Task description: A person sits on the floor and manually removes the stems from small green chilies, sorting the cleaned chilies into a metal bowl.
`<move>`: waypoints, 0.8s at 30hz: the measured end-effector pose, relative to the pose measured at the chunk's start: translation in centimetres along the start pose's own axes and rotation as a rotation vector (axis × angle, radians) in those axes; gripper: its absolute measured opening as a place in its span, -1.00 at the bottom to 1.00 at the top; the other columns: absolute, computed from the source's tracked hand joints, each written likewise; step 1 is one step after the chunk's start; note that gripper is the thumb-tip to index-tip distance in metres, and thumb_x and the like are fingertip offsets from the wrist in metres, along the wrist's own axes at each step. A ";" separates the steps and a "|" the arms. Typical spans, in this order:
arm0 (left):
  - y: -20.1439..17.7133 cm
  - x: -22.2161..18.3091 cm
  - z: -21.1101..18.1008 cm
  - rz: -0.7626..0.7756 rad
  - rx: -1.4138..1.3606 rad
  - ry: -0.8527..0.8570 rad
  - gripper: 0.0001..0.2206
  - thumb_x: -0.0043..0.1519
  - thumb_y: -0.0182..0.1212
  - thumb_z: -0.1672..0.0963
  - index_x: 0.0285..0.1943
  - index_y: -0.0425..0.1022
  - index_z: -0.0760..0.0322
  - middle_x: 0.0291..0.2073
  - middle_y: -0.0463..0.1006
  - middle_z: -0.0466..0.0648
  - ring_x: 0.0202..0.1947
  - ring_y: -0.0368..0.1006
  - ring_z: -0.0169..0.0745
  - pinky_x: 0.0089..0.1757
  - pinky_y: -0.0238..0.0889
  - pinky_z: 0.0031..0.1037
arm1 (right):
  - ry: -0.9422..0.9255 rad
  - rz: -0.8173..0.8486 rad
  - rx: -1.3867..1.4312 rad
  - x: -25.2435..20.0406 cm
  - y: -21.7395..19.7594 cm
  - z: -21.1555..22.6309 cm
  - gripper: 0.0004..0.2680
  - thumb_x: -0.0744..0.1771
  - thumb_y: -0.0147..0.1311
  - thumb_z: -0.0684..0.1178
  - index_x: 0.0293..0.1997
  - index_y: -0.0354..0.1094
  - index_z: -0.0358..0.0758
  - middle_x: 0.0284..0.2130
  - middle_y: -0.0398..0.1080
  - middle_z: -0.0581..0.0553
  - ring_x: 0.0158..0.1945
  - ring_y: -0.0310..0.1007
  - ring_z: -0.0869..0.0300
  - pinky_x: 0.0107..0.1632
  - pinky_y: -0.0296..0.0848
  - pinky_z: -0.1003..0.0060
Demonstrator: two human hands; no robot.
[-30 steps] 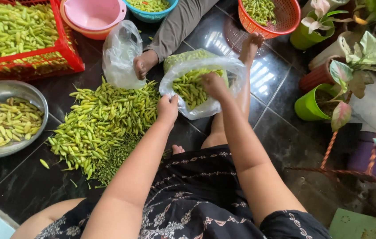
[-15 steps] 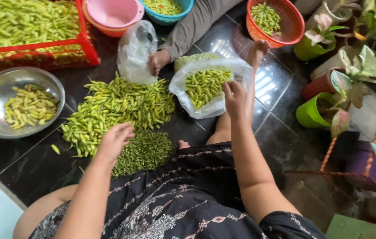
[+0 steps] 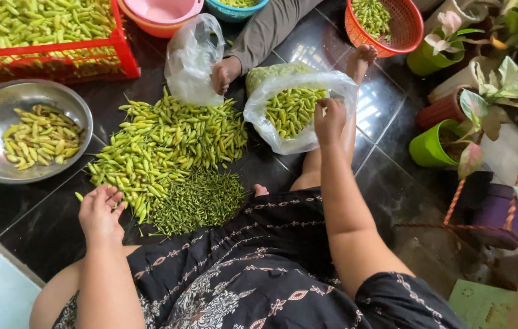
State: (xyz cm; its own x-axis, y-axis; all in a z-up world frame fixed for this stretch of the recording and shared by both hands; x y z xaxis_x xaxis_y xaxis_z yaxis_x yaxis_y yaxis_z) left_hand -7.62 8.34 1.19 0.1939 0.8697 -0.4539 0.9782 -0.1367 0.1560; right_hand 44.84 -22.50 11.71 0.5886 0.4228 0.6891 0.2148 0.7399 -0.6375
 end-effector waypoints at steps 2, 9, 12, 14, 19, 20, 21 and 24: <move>0.1 0.9 1.5 0.011 0.078 0.015 -0.86 0.48 0.10 0.03 0.12 0.41 0.04 -0.13 0.58 -0.18 -0.18 0.55 -0.32 -0.10 0.35 -0.36 | 0.060 0.131 0.041 0.9 0.3 -0.7 -0.93 0.31 0.25 -0.10 -0.18 0.57 -0.14 -0.41 0.52 -0.09 -0.30 0.52 -0.01 -0.11 0.46 0.10; 1.3 -0.3 1.3 0.090 0.270 0.118 -0.84 0.48 0.11 0.07 0.14 0.42 0.17 -0.06 0.57 -0.12 -0.17 0.51 -0.41 -0.20 0.29 -0.58 | 0.206 0.300 0.312 -1.9 0.0 5.3 -0.90 0.35 0.18 -0.07 -0.09 0.59 -0.04 -0.39 0.57 -0.06 -0.26 0.60 0.01 -0.09 0.50 0.12; 1.4 0.9 2.0 0.022 0.256 0.102 -0.79 0.41 0.23 0.02 0.12 0.43 0.10 -0.10 0.59 -0.15 -0.18 0.53 -0.41 -0.22 0.32 -0.60 | 0.062 0.082 0.446 -5.4 -1.1 9.7 -0.94 0.38 0.14 -0.21 -0.14 0.51 -0.17 -0.41 0.43 -0.10 -0.29 0.48 0.10 -0.08 0.42 0.25; 1.4 1.6 2.3 -0.001 0.248 0.109 -0.78 0.41 0.23 0.02 0.10 0.44 0.13 -0.12 0.60 -0.13 -0.20 0.55 -0.40 -0.25 0.33 -0.62 | -0.015 0.232 0.517 -9.1 0.3 13.5 -0.91 0.34 0.18 -0.20 -0.16 0.55 -0.08 -0.40 0.47 -0.05 -0.28 0.51 0.10 -0.07 0.44 0.28; 1.1 3.4 3.0 -0.010 0.239 0.118 -0.76 0.38 0.25 0.01 0.08 0.46 0.17 -0.16 0.62 -0.11 -0.27 0.57 -0.42 -0.32 0.34 -0.70 | -0.205 0.646 0.504 -14.1 4.9 19.4 -0.96 0.29 0.29 -0.12 -0.28 0.54 -0.07 -0.41 0.52 0.02 -0.29 0.54 0.11 -0.09 0.47 0.23; 0.9 3.5 2.9 -0.027 0.227 0.098 -0.80 0.39 0.22 0.03 0.04 0.46 0.16 -0.19 0.62 -0.13 -0.30 0.56 -0.44 -0.34 0.34 -0.71 | -0.247 0.718 0.444 -14.2 5.9 19.9 -0.98 0.30 0.25 -0.14 -0.26 0.53 -0.12 -0.42 0.51 -0.02 -0.29 0.53 0.07 -0.11 0.46 0.19; 0.8 3.6 2.8 -0.045 0.215 0.077 -0.84 0.39 0.20 0.05 0.01 0.46 0.15 -0.23 0.61 -0.16 -0.32 0.56 -0.45 -0.37 0.33 -0.72 | -0.290 0.789 0.384 -14.2 6.9 20.4 -0.99 0.32 0.21 -0.16 -0.25 0.52 -0.16 -0.43 0.51 -0.07 -0.29 0.52 0.03 -0.13 0.46 0.14; 0.8 3.0 1.3 -0.080 0.154 0.057 -0.84 0.38 0.18 0.03 0.00 0.45 0.12 -0.24 0.62 -0.19 -0.34 0.57 -0.49 -0.37 0.34 -0.76 | -0.339 0.803 0.255 -13.8 8.7 23.1 -0.98 0.33 0.23 -0.11 -0.24 0.50 -0.11 -0.40 0.47 -0.03 -0.23 0.49 0.05 -0.09 0.44 0.10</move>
State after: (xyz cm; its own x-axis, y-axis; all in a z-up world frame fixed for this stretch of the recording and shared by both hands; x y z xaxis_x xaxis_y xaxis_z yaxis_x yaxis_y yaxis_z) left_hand -6.19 10.25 -1.21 0.1151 0.9055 -0.4085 0.9909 -0.1334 -0.0165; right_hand 20.54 -9.80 4.58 0.2170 0.9629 0.1603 -0.3639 0.2322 -0.9020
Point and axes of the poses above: each hand's wrist, its own x-axis towards the middle knuckle, its own y-axis out of the palm, z = x × y, the point moved 2 cm from there along x, towards the middle knuckle
